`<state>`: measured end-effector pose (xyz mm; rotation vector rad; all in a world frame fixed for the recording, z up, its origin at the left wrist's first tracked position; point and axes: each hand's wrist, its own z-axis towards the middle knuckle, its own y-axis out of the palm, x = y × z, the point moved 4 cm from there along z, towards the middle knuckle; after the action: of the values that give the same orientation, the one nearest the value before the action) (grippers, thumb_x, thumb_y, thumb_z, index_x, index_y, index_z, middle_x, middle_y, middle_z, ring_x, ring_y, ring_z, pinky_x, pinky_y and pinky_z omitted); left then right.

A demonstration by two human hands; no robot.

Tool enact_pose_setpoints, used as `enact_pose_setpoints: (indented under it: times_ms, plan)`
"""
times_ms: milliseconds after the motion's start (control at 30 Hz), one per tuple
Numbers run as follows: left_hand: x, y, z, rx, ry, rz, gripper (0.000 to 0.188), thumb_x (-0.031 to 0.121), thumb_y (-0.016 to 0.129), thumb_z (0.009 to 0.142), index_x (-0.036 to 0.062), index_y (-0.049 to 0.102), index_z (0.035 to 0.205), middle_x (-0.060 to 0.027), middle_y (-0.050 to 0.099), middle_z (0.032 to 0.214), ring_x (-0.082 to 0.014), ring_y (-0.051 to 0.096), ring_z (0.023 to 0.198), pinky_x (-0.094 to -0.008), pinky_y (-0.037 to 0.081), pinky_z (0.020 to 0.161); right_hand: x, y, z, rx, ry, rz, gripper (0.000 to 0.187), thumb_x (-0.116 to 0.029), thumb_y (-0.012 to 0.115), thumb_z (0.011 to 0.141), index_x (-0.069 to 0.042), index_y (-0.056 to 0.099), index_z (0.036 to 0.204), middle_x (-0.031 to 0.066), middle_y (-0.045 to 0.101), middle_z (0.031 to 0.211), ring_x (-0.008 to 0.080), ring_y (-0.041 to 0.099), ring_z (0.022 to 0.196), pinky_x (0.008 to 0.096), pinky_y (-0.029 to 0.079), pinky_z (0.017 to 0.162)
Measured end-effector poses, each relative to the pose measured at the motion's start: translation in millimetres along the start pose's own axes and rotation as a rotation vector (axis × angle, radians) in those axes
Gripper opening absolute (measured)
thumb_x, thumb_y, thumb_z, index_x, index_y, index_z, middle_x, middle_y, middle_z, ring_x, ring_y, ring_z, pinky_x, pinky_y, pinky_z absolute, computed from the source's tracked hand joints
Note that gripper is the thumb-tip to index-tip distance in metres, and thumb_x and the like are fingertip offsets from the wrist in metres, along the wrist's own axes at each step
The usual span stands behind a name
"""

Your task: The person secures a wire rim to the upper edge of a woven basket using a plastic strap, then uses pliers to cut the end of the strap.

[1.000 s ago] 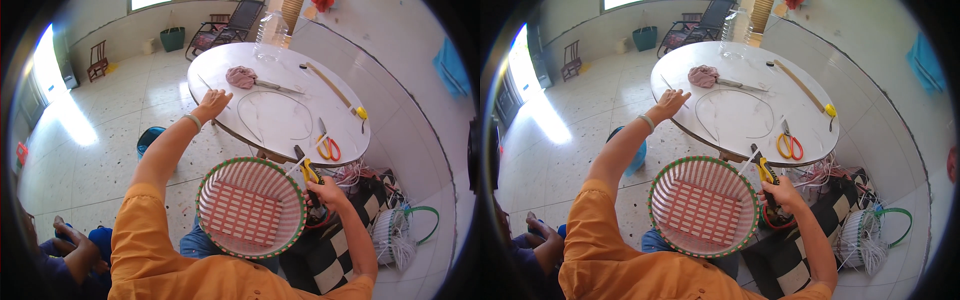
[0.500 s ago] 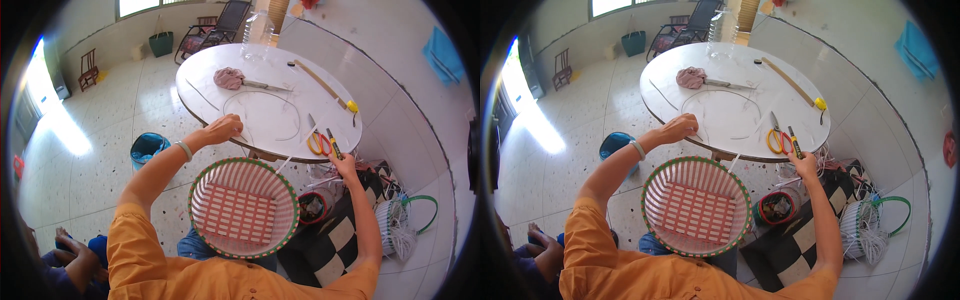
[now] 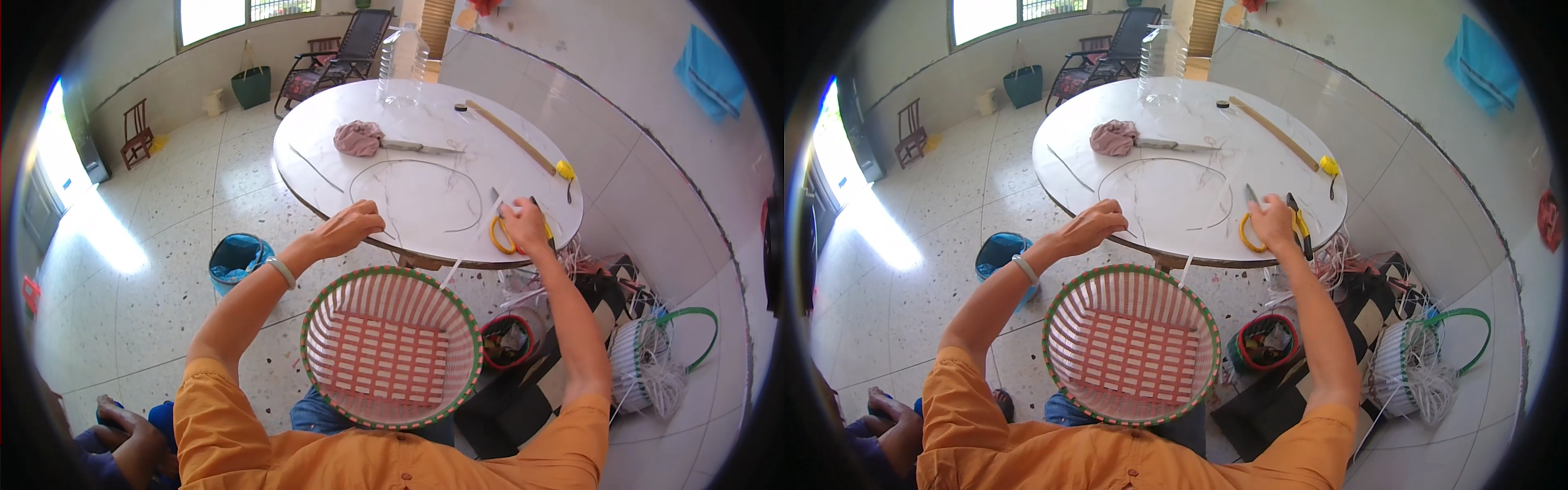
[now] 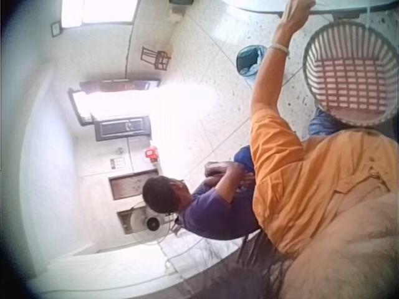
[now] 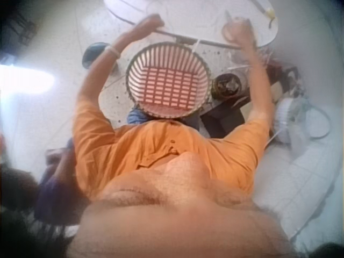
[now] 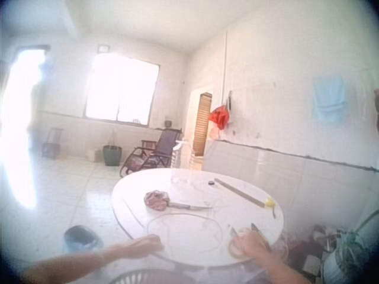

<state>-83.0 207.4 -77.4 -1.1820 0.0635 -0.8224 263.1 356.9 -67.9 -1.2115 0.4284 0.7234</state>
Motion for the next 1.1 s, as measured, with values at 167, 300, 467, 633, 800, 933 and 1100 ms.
enact_pose_setpoints:
  times_ms: [167,300,467,633,800,933,1100]
  plan:
    - [24,-14,-3,0.066,0.029,-0.019,0.012,0.007,0.058,0.094,-0.0013,0.067,0.097,-0.0136,0.058,0.094,-0.0277,0.057,0.091,-0.0368,0.047,0.081,-36,62,-26,-0.374,0.46,0.687,0.014,-0.007,0.056,0.089,0.005,0.059,0.097,0.0181,0.066,0.086,0.0266,0.069,0.075,0.0376,0.058,0.065]
    - [54,-36,-13,0.132,0.068,0.005,0.012,0.006,0.059,0.094,-0.0021,0.067,0.096,-0.0148,0.059,0.091,-0.0272,0.059,0.086,-0.0363,0.049,0.075,-48,64,-24,-0.308,0.458,1.016,0.013,0.005,0.049,0.086,0.004,0.058,0.095,0.0162,0.066,0.088,0.0231,0.068,0.074,0.0325,0.057,0.06]
    - [140,-52,-49,0.172,0.11,0.089,0.008,0.003,0.062,0.087,-0.0012,0.065,0.093,-0.012,0.06,0.085,-0.0273,0.061,0.073,-0.0376,0.05,0.065,-93,14,-58,-0.402,0.231,1.118,0.013,-0.001,0.053,0.091,0.002,0.058,0.103,0.0125,0.064,0.088,0.0152,0.06,0.064,0.0256,0.051,0.052]
    - [230,-12,-104,0.079,0.084,0.004,0.022,-0.002,0.059,0.077,0.0035,0.058,0.098,-0.0099,0.053,0.088,-0.025,0.06,0.072,-0.035,0.052,0.058,-140,-27,-115,-0.563,0.126,1.098,0.036,-0.004,0.052,0.097,0.0,0.05,0.133,0.008,0.061,0.085,0.0051,0.042,0.05,0.0181,0.03,0.039]
    - [310,33,-121,0.131,0.074,-0.46,0.041,0.004,0.066,0.084,-0.0039,0.051,0.121,-0.0158,0.054,0.102,-0.0334,0.061,0.089,-0.0401,0.053,0.075,-148,-58,-156,-0.61,0.135,0.983,0.031,-0.006,0.051,0.098,0.0,0.056,0.128,0.0069,0.06,0.082,0.0027,0.035,0.044,0.0178,0.022,0.036]
    - [346,57,-136,0.114,0.225,-0.445,0.043,0.003,0.071,0.08,-0.002,0.055,0.12,-0.0174,0.055,0.112,-0.0369,0.059,0.099,-0.0412,0.051,0.085,-145,-71,-190,-0.793,0.065,0.794,0.031,-0.006,0.049,0.098,0.0,0.057,0.128,0.0074,0.061,0.079,0.0026,0.034,0.04,0.0179,0.022,0.035]
    - [311,-10,-140,0.603,0.138,-0.236,0.04,0.005,0.074,0.074,-0.0012,0.061,0.111,-0.0188,0.058,0.106,-0.0375,0.058,0.1,-0.0412,0.049,0.088,-128,-101,-233,-0.783,0.035,0.701,0.03,-0.004,0.049,0.098,0.0,0.058,0.127,0.0074,0.061,0.075,0.0027,0.035,0.039,0.0181,0.023,0.035]
